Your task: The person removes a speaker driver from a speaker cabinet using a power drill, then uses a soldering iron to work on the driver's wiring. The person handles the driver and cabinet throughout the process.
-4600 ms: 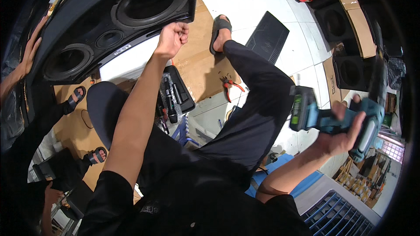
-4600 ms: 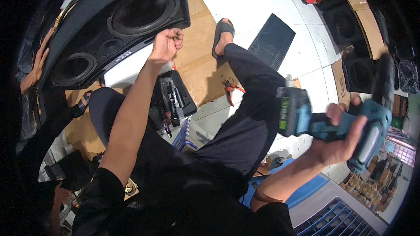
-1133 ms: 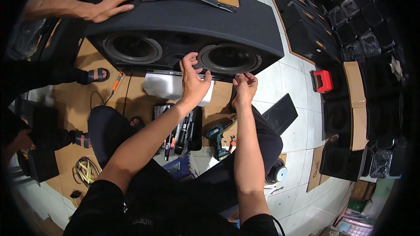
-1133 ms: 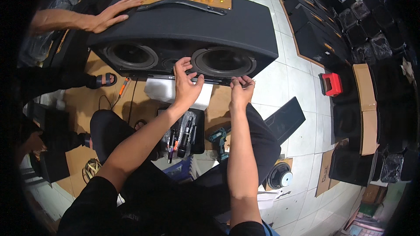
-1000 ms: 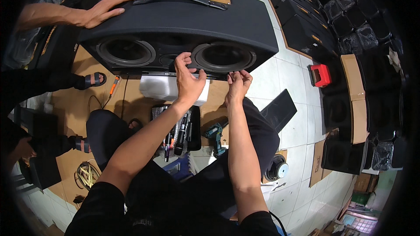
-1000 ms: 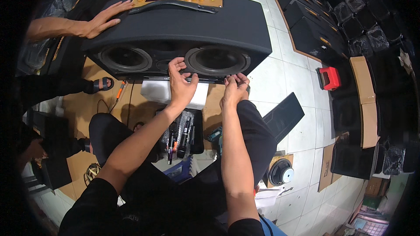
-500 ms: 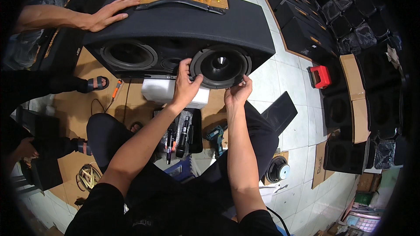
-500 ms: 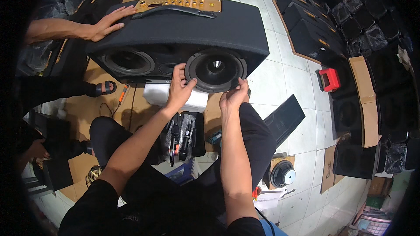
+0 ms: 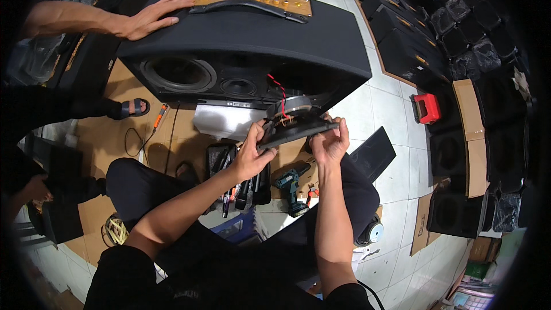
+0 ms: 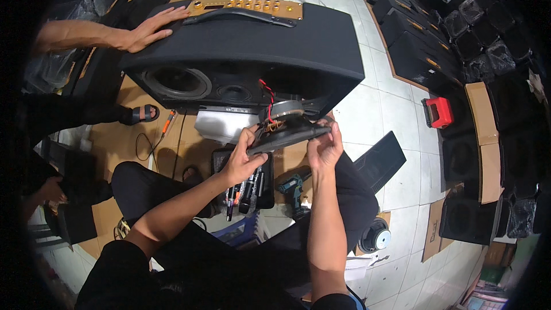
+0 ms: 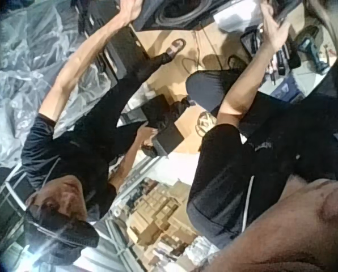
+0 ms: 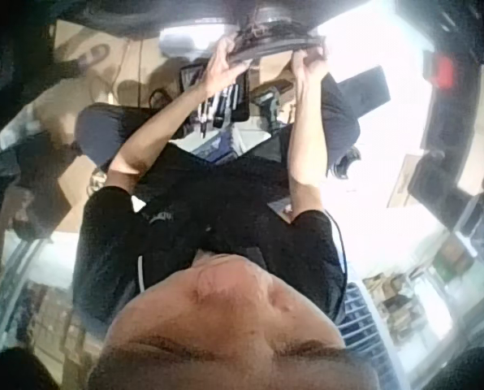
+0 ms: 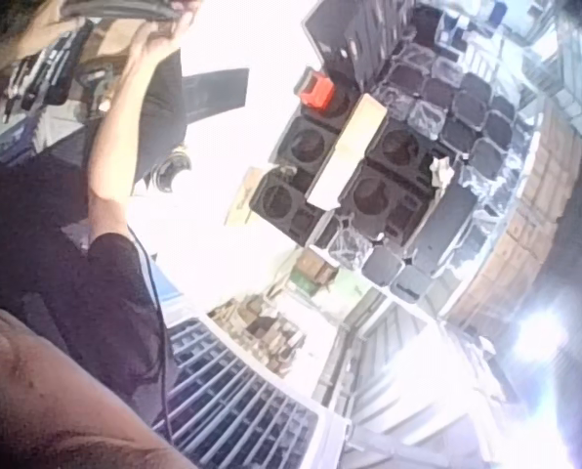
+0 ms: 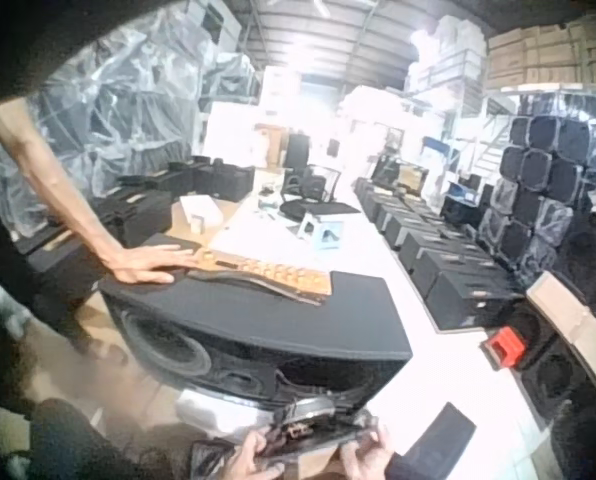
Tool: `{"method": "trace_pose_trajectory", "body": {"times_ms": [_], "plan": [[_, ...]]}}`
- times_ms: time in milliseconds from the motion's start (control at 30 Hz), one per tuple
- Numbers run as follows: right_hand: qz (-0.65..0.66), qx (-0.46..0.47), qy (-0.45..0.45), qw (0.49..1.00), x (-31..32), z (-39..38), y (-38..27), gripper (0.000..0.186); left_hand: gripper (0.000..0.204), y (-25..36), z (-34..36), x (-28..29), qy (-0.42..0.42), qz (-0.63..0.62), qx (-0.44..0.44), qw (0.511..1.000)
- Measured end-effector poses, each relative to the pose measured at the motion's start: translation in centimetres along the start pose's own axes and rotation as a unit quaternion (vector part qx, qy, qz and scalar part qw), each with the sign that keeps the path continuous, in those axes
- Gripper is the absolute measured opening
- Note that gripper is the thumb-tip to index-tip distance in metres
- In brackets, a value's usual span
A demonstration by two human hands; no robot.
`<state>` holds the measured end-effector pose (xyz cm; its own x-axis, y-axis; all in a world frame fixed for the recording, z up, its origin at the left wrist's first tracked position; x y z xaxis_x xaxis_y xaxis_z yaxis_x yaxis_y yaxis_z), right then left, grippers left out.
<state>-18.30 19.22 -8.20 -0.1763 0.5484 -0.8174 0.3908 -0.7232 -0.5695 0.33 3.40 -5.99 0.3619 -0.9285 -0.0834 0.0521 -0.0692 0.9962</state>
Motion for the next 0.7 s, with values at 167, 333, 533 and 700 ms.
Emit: {"method": "trace_pose_trajectory", "body": {"times_ms": [167,333,533,700], "plan": [[-0.053,-0.030,-0.104,0.993,-2.5,-4.1,-1.6,0.027,0.076,1.8,-2.9,-0.1,-0.004,0.033,-0.112,0.993],[-0.253,-0.041,-0.098,0.962,-6.4,-7.9,-2.5,0.030,0.088,3.9,-2.7,0.9,-0.066,0.062,-0.091,0.992],[-0.420,-0.079,-0.036,0.903,-5.1,-7.0,-0.7,0.024,0.080,1.6,-2.1,2.4,-0.105,-0.020,0.070,0.992],[-0.426,-0.190,-0.086,0.880,-3.4,-7.6,0.0,0.036,0.066,1.5,-0.5,2.2,-0.125,-0.083,0.201,0.968]]}}
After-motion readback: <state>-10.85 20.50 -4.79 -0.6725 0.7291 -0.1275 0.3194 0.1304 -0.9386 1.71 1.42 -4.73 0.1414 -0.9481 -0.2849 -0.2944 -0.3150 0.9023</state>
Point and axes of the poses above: each hand's wrist, its own z-axis towards the middle knuckle, its own x-axis out of the back of the hand, y = z × x, the point moved 9 cm from there along z, towards the middle knuckle, and after that the axes turned 2 degrees about -z, right-handed, at the moved point
